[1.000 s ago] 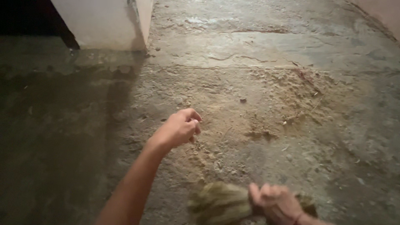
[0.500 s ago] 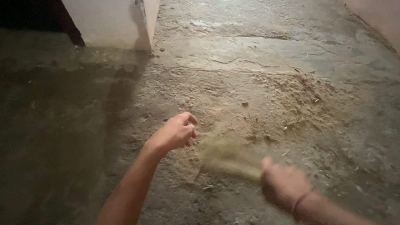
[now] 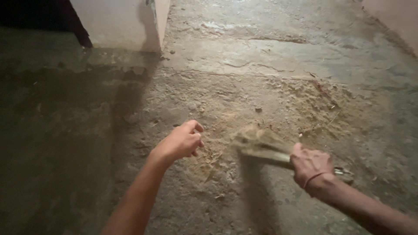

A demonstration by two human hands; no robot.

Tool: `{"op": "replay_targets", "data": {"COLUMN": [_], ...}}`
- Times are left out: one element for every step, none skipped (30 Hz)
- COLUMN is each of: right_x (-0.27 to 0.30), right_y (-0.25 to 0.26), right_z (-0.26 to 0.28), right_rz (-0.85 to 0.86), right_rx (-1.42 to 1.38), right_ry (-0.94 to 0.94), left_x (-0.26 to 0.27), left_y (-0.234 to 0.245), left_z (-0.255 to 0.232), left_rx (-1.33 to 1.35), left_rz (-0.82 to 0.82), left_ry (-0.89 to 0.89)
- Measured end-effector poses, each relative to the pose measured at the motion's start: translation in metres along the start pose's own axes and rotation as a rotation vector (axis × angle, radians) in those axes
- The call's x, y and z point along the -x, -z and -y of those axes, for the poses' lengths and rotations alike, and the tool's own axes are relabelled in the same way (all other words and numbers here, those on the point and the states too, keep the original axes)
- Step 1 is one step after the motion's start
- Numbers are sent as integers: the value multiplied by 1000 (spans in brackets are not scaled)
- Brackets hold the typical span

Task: The person sweeps dust and debris on a concrete floor using a small handheld broom, moving the broom in short strokes and using their other hand to gather material.

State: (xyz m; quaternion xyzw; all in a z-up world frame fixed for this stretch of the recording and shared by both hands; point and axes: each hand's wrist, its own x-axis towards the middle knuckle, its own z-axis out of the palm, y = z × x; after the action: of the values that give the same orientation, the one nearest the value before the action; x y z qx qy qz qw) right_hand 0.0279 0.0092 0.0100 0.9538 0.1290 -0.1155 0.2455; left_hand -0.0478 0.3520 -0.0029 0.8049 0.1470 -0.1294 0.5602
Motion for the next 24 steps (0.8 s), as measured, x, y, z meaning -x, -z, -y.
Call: {"op": "replay_targets", "data": {"right_x": [-3,3,15,21,29,47,61,68,73,76,76,69,53,38,27,18,13,8,4,2,2,7,17,23], "right_y": [10,14,13,11,-1,-22,-45,-65,-82,-96,-103,-102,-92,-78,-62,-44,-27,-10,7,23,35,42,44,42], "right_z": [-1,0,2,7,20,32,47,58,63,71,76,69,54,44,41,37,34,32,29,23,23,25,26,30], "right_rz": [-59,10,79,149,100,49,-77,-202,-162,-121,-81,-103,-127,-152,-36,81,103,125,124,123,120,125,130,137], "right_rx": [30,3,-24,-51,-20,10,105,202,163,125,87,65,48,30,54,77,62,46,48,51,53,11,-32,-74], "right_ry": [7,25,41,54,121,187,392,598,580,563,547,501,459,418,302,187,104,20,-11,-43,-72,-57,-43,-29], "left_x": [1,1,1,2,3,3,3,3,3,2,1,0,-1,-1,-2,-3,-3,-3,-3,-3,-2,-2,-2,-2], "left_y": [1,1,2,5,7,8,8,8,8,7,7,7,7,7,8,9,10,11,11,12,13,14,16,17], "left_z": [1,1,-1,-2,-3,-5,-7,-7,-7,-7,-5,-3,0,3,6,9,11,13,15,16,18,19,21,23], "left_rx": [-6,-12,-18,-35,-53,-71,-60,-49,-39,-33,-26,-20,-13,-5,0,10,18,25,27,29,31,32,32,32], "left_rz": [-6,-12,-18,-23,-25,-28,-31,-35,-40,-33,-27,-21,-21,-21,-23,-24,-23,-23,-23,-23,-26,-32,-37,-42], "left_ry": [9,18,26,28,29,29,38,47,57,53,50,47,37,26,14,12,10,8,13,18,22,10,-2,-14]}}
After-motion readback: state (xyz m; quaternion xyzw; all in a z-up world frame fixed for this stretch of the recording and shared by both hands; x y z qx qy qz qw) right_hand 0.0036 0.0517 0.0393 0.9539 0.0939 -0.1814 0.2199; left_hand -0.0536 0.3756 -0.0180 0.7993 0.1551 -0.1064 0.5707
